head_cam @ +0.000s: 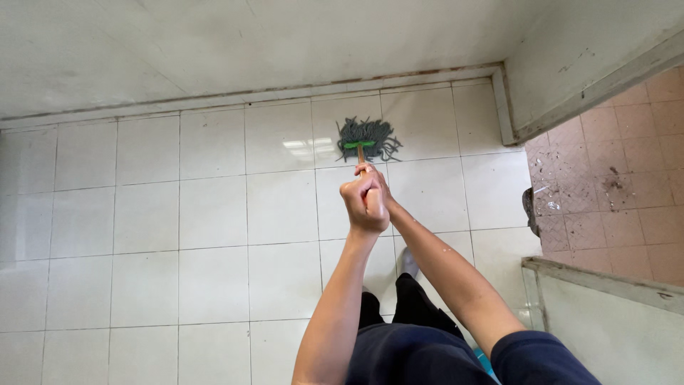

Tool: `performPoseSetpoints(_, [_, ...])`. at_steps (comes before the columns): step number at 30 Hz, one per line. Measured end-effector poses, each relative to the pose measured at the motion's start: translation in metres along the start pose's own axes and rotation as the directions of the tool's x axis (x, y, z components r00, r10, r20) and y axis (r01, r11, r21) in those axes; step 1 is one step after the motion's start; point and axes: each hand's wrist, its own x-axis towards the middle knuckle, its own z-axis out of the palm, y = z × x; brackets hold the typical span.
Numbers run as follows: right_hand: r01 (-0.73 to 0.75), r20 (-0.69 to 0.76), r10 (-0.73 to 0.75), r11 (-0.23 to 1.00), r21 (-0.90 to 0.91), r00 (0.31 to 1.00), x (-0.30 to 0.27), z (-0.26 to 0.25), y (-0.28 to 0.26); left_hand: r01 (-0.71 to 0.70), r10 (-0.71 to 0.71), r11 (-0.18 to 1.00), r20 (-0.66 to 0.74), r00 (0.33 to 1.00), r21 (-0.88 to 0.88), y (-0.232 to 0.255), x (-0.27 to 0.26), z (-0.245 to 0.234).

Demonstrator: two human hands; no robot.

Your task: The person wrings out a mop head in a blue bucket of water, then mops the tiled floor. They move along the wall and into a corner, cleaning the floor surface with the mop.

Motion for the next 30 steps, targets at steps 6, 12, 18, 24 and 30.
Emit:
performPoseSetpoints(6, [-0.139,0.094,0.106,0.846,0.515,0.99,-0.027,0.043,-0.028,0.056,-0.055,0.998,0.029,0.998,-0.021,0.041,0.005,-0.03])
performPoseSetpoints(12, [0.066,0.049,-0.098,0.896,0.439,0.994,-0.026,0.054,-0.033,-0.11,0.119,0.985,0.057,0.991,-0.133,0.052,0.0,-0.048])
performPoseSetpoints(18, [0.182,-0.246,-0.124,0.956,0.229,0.961,-0.019,0.077,-0.054,-0.207,0.211,0.967,0.017,0.977,-0.149,0.04,-0.008,-0.05])
performPoseSetpoints(24, [-0.184,-0.011,0.213,0.868,0.461,0.977,0.051,0.06,-0.048,-0.117,0.119,0.988,0.009,0.993,-0.104,0.003,0.024,-0.048])
performPoseSetpoints(30, [-0.142,0.033,0.146,0.845,0.516,0.989,0.108,0.049,-0.011,-0.17,0.167,0.977,-0.031,0.985,-0.13,-0.023,0.075,-0.03])
